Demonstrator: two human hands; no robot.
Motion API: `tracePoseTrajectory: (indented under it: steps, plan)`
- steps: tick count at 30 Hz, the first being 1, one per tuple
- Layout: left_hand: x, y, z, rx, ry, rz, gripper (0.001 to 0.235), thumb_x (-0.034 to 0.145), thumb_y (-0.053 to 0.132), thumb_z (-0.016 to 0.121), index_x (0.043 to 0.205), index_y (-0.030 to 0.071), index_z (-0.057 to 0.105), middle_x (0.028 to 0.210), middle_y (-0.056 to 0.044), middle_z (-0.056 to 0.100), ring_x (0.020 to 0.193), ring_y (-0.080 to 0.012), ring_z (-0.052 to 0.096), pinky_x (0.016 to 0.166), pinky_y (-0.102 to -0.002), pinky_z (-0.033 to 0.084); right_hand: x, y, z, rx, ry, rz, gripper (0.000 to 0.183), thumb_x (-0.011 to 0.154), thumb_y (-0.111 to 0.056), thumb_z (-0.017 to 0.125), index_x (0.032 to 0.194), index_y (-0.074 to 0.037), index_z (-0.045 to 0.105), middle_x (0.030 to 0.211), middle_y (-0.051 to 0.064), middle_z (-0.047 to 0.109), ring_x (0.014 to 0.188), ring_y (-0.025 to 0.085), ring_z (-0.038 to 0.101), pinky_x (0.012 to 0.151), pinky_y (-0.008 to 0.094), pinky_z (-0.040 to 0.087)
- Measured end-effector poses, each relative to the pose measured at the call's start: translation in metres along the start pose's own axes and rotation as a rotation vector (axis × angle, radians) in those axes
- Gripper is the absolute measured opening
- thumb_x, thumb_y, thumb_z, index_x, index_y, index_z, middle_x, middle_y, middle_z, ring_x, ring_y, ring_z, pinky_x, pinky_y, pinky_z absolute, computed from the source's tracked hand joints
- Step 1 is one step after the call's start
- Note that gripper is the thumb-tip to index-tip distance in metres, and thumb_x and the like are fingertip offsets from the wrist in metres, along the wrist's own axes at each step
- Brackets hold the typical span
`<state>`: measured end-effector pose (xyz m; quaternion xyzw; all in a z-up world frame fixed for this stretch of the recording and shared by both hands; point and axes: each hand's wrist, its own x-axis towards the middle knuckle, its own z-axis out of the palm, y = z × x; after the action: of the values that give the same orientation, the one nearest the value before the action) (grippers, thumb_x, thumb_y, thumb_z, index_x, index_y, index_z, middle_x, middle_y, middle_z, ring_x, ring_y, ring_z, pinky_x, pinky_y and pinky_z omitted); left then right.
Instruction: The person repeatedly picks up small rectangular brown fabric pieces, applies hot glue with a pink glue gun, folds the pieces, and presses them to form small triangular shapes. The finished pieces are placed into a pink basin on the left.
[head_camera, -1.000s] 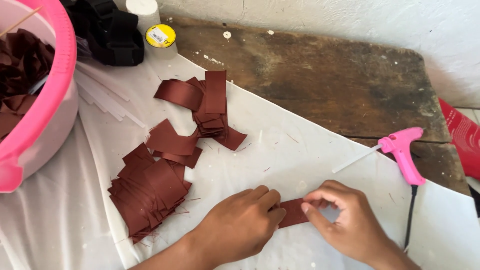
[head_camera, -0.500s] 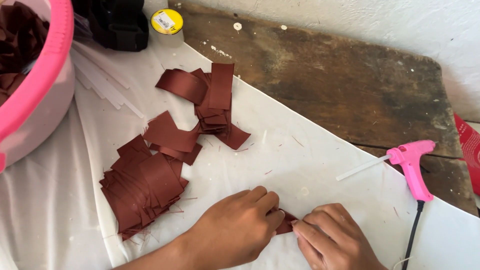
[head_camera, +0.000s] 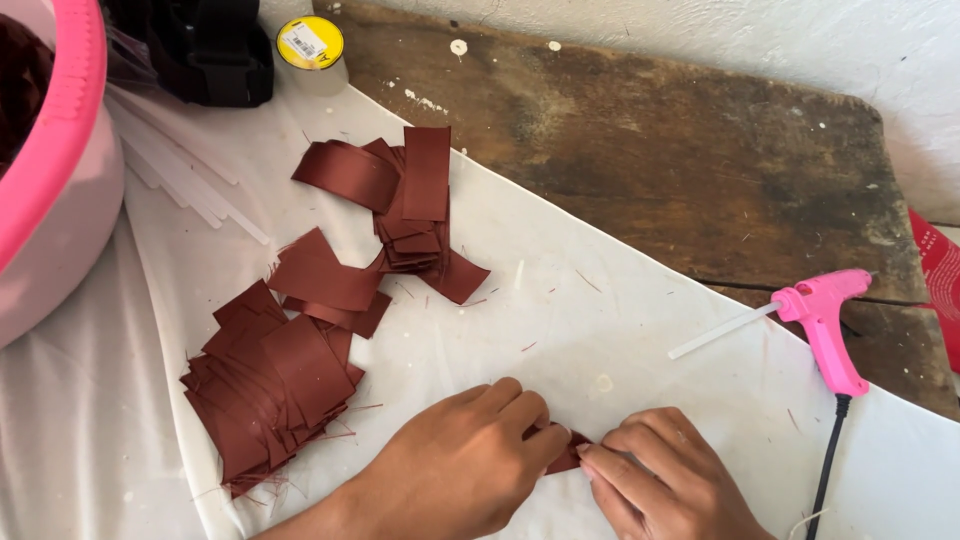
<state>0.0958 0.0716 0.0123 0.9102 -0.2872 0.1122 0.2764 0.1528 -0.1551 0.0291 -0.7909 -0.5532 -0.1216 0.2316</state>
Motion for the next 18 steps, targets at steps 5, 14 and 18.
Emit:
tracePoseTrajectory:
  steps: [5, 14, 18]
  plan:
    - [0.0023, 0.0008, -0.005, -0.005, 0.018, 0.043, 0.009, 0.091, 0.006, 0.062, 0.095, 0.009, 0.069, 0.088, -0.011, 0.057, 0.071, -0.0308, 0.051, 0.059, -0.042, 0.047, -0.0005, 0.0001, -0.0005, 0.01, -0.009, 0.008, 0.004, 0.09, -0.003, 0.067, 0.093, -0.001, 0.068, 0.08, 0.009, 0.06, 0.069, 0.025, 0.055, 0.069, 0.036, 0.049]
    - [0.0022, 0.0018, 0.0014, 0.068, -0.112, 0.004, 0.051, 0.089, 0.036, 0.073, 0.13, 0.007, 0.068, 0.105, -0.01, 0.06, 0.087, -0.0321, 0.054, 0.072, -0.044, 0.048, 0.0035, -0.0047, -0.0026, -0.024, -0.01, -0.002, 0.006, 0.089, 0.001, 0.068, 0.086, -0.002, 0.065, 0.078, 0.007, 0.06, 0.068, 0.021, 0.054, 0.066, 0.033, 0.047]
    - [0.0014, -0.0022, -0.0027, 0.059, -0.004, 0.08, 0.036, 0.095, 0.024, 0.068, 0.126, 0.006, 0.071, 0.096, -0.009, 0.062, 0.083, -0.0302, 0.057, 0.071, -0.042, 0.049, -0.0013, -0.001, -0.0015, -0.015, -0.012, 0.003, 0.003, 0.091, -0.002, 0.065, 0.093, -0.002, 0.067, 0.081, 0.007, 0.06, 0.07, 0.023, 0.056, 0.069, 0.035, 0.049]
